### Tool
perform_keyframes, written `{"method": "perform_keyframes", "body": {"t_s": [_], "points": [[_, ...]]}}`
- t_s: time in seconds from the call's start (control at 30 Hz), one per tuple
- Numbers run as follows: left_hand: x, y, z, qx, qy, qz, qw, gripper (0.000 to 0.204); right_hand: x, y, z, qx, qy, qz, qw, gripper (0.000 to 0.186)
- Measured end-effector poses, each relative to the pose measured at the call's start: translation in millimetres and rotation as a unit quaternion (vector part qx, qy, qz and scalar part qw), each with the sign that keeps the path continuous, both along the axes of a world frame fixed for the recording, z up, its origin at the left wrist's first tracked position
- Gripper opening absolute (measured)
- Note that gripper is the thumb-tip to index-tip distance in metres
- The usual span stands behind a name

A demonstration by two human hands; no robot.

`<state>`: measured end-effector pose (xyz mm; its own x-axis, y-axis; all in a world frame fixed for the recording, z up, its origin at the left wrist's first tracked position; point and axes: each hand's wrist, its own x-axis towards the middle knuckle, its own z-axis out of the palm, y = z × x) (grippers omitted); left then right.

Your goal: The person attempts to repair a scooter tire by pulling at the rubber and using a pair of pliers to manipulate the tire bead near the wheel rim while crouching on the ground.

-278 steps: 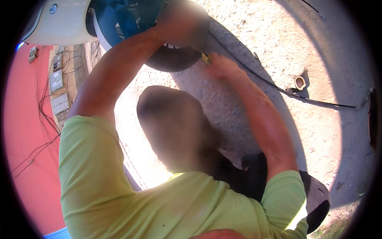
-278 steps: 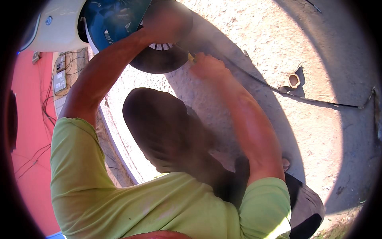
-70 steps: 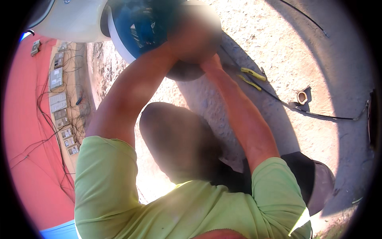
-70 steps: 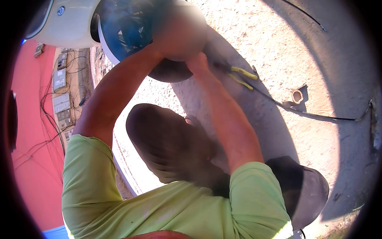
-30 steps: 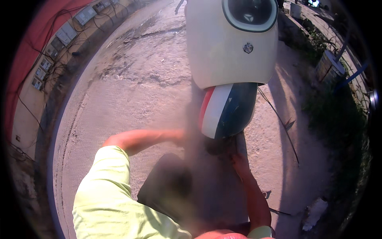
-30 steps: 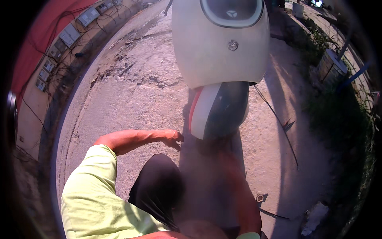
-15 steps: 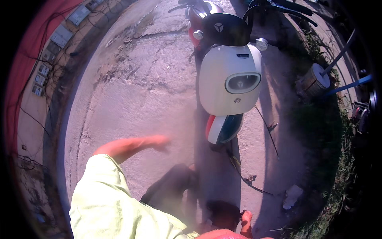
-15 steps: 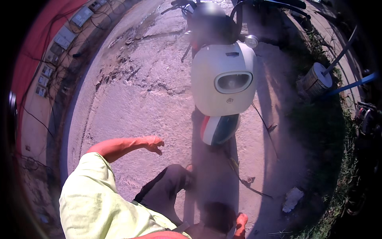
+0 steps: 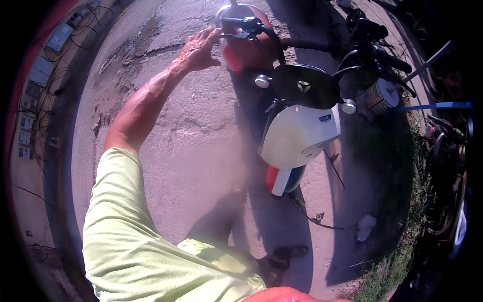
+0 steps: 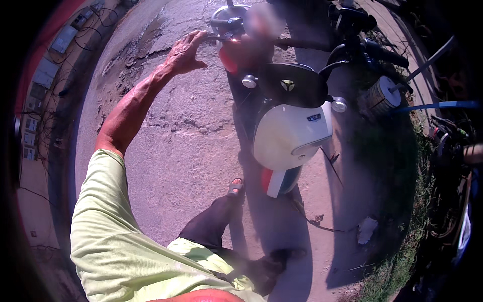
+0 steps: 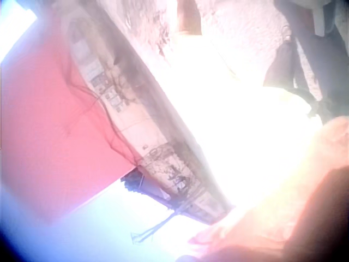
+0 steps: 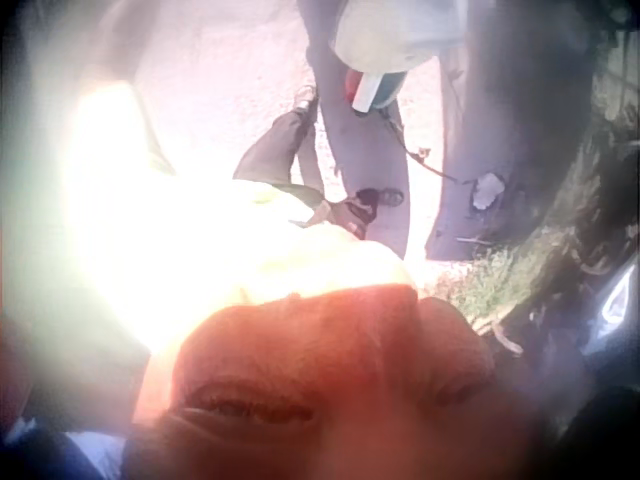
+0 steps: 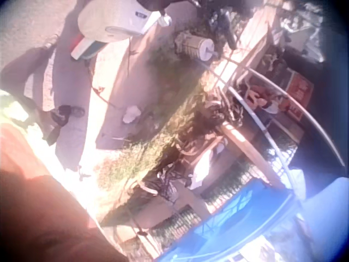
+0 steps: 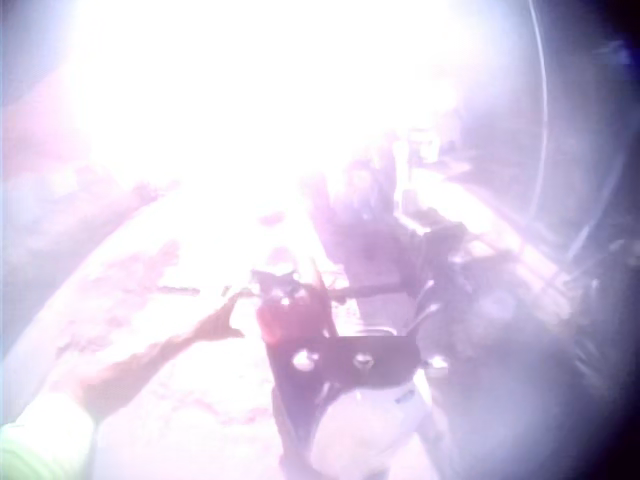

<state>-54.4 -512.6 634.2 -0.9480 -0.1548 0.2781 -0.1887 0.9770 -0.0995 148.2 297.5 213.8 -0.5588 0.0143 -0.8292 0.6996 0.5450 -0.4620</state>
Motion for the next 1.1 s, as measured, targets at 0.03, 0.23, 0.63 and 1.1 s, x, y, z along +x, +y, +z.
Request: {"method": "perform_keyframes", "body": {"t_s": [0.03,0.23,0.63,1.1], "points": [[-23,-17,9,-0.018,-0.004,-0.033,0.999,0.111,-2,-30,9,-0.01,0.003,-0.009,1.0,0.02],[-105,-71,14,-0.073,-0.068,-0.148,0.984,0.105,-6,-144,42,-0.034,0.003,-0.016,0.999,0.02],[-120,-103,5,-0.021,-0.049,-0.213,0.976,0.089,26,-187,50,-0.011,-0.039,-0.04,0.998,0.021],[-124,-87,5,-0.047,-0.073,-0.19,0.978,0.082,186,-174,100,0.051,-0.079,-0.236,0.967,0.023]]}}
